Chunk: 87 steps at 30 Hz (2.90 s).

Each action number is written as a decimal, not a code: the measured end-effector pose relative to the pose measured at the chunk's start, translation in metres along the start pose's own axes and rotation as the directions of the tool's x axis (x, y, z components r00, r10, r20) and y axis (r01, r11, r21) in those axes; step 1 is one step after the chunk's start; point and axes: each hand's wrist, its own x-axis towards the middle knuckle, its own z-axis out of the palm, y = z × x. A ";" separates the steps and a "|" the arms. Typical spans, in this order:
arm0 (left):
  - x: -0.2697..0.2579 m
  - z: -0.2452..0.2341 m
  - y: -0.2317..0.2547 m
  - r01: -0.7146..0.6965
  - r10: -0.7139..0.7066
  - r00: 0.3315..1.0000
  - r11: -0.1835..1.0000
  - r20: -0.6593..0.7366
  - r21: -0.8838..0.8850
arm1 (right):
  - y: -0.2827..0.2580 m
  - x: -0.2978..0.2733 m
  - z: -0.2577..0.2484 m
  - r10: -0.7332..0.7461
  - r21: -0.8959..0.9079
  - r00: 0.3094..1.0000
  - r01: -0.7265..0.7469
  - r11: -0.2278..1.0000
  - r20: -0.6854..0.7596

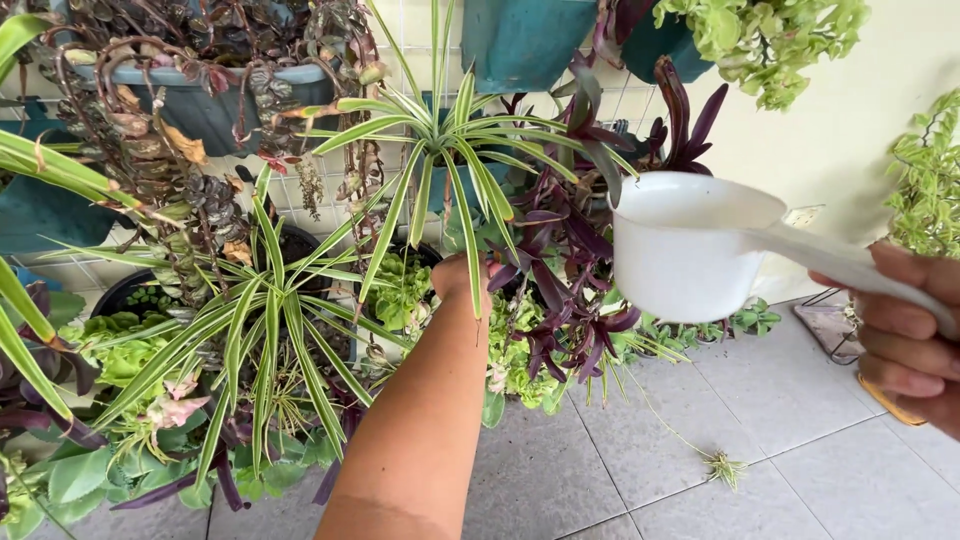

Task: Watering potted plants on a balcony using a bucket and a dipper.

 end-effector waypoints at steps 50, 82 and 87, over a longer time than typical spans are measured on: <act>0.006 -0.001 -0.001 0.130 -0.128 0.991 0.989 -0.033 0.064 | 0.135 -0.047 0.144 0.470 0.403 0.877 -0.468 0.786 0.101; 0.026 0.000 -0.013 0.023 -0.033 0.999 0.955 0.031 0.297 | 0.099 -0.014 0.179 0.362 0.493 0.931 -0.340 0.801 0.054; 0.020 0.001 -0.009 0.010 -0.029 0.997 0.964 0.068 0.267 | 0.100 -0.004 0.179 0.345 0.501 0.936 -0.331 0.800 0.067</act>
